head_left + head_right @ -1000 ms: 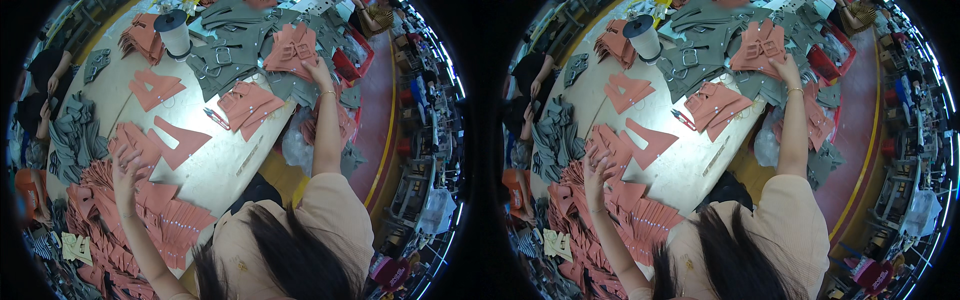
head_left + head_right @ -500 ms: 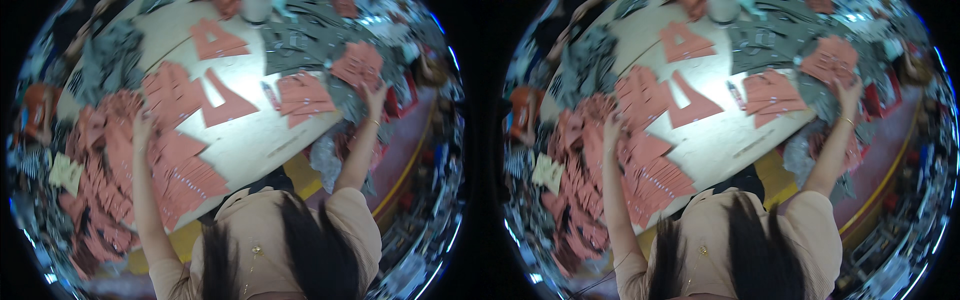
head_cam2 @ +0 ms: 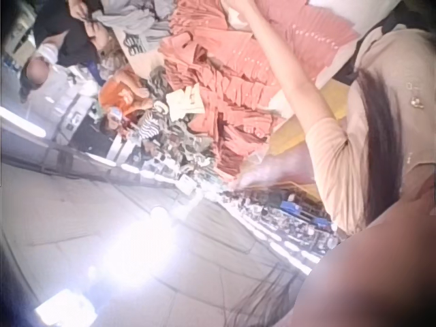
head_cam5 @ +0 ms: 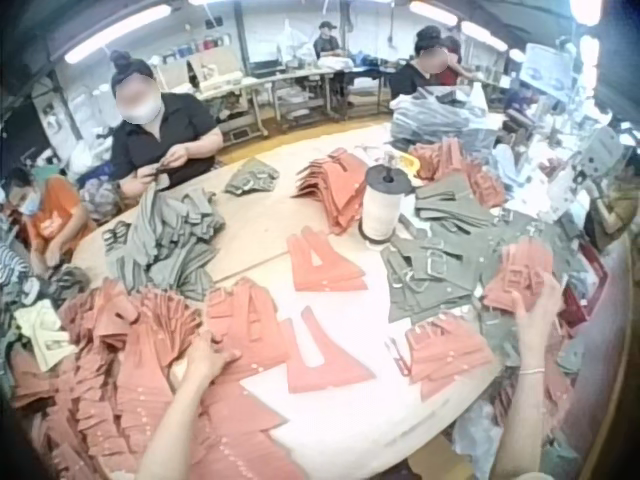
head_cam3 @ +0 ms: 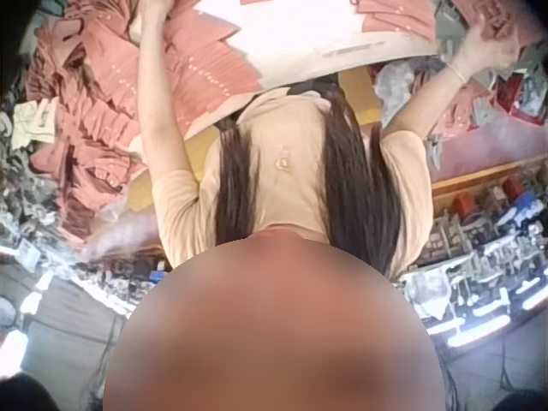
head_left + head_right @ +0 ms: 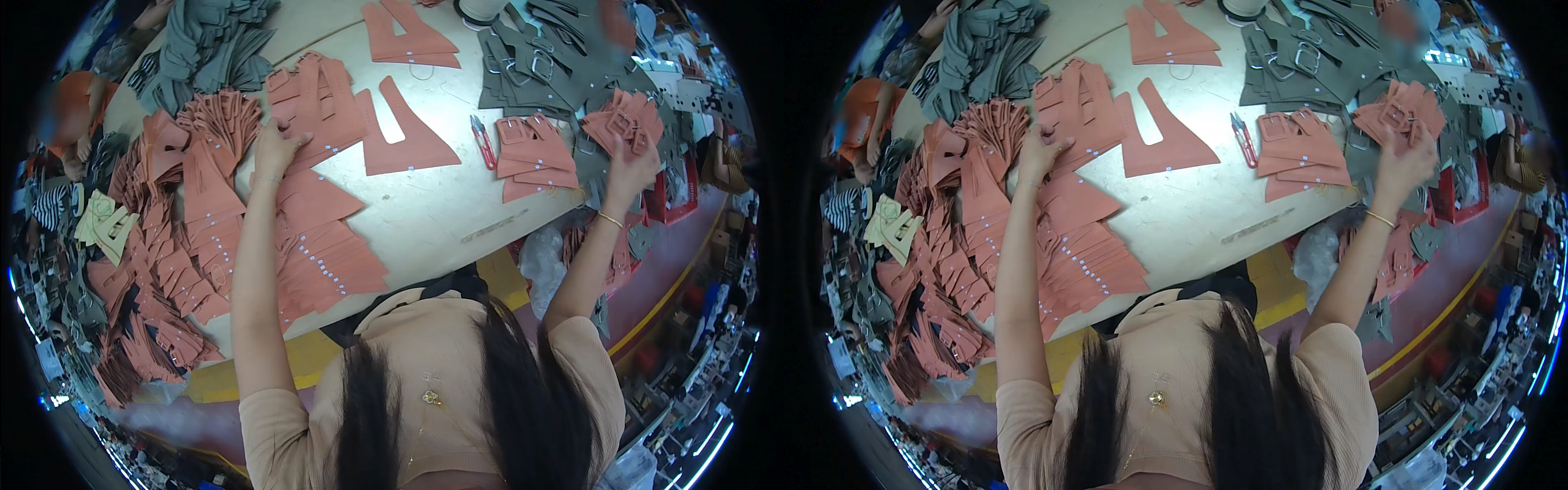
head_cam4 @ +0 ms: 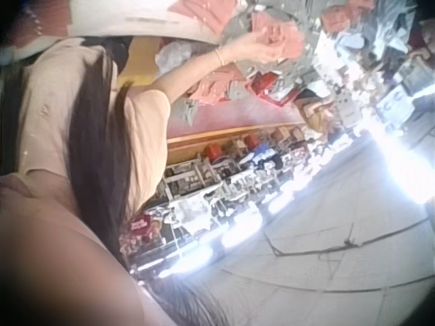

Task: The person repeatedly picks up pink fabric pieces from a table, aligns them, and stacks them into neat piles. The person also moves some pieces aside to reach others and occasionally adjusts the stacks. Other workers are visible in the background handling similar materials.

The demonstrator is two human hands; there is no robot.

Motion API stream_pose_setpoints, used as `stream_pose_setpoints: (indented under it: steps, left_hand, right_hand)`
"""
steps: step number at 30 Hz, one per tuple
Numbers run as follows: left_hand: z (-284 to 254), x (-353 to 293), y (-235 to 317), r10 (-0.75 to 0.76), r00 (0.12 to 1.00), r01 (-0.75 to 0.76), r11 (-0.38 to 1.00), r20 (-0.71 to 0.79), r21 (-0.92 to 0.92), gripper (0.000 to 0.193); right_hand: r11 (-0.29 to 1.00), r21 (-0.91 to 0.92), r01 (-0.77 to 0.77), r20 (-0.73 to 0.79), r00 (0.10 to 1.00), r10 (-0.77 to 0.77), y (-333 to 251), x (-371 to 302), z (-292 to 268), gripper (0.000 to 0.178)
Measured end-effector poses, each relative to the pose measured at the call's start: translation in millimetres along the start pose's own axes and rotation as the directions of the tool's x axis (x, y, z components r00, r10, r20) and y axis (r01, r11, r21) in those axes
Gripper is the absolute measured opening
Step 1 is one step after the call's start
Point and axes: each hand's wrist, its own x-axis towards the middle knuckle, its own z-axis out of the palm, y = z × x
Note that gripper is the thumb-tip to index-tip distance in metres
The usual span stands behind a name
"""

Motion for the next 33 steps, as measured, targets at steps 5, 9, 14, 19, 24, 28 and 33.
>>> stream_pose_setpoints:
  steps: [5,9,14,19,24,28,33]
  left_hand:
    - [2,2,7,-0.024,0.999,0.021,0.996,0.033,0.089,0.052]
    - [-1,6,14,-0.069,0.993,0.057,0.99,0.091,0.127,0.052]
    - [-3,4,21,-0.077,0.993,0.06,0.981,0.086,0.182,0.053]
    - [-1,6,17,-0.087,0.99,0.067,0.983,0.111,0.171,0.054]
    - [1,11,12,-0.127,0.975,0.095,0.98,0.184,0.173,0.056]
    - [0,11,15,-0.135,0.971,0.094,0.975,0.199,0.203,0.057]
    - [-2,8,18,-0.114,0.974,0.078,0.981,0.195,0.18,0.057]
  right_hand:
    - [0.932,0.333,0.145,0.156,0.966,-0.206,-111,-25,17,0.048]
    - [0.834,0.549,0.054,0.388,0.867,-0.312,-183,-63,30,0.047]
    - [0.849,0.528,-0.011,0.605,0.707,-0.367,-230,-93,29,0.051]
    - [0.898,0.44,0.005,0.687,0.643,-0.34,-245,-101,29,0.056]
    - [0.921,0.387,0.046,0.71,0.622,-0.329,-249,-102,29,0.06]
    - [0.93,0.366,0.043,0.741,0.591,-0.319,-253,-99,30,0.059]
    - [0.936,0.345,0.073,0.779,0.533,-0.329,-251,-88,44,0.049]
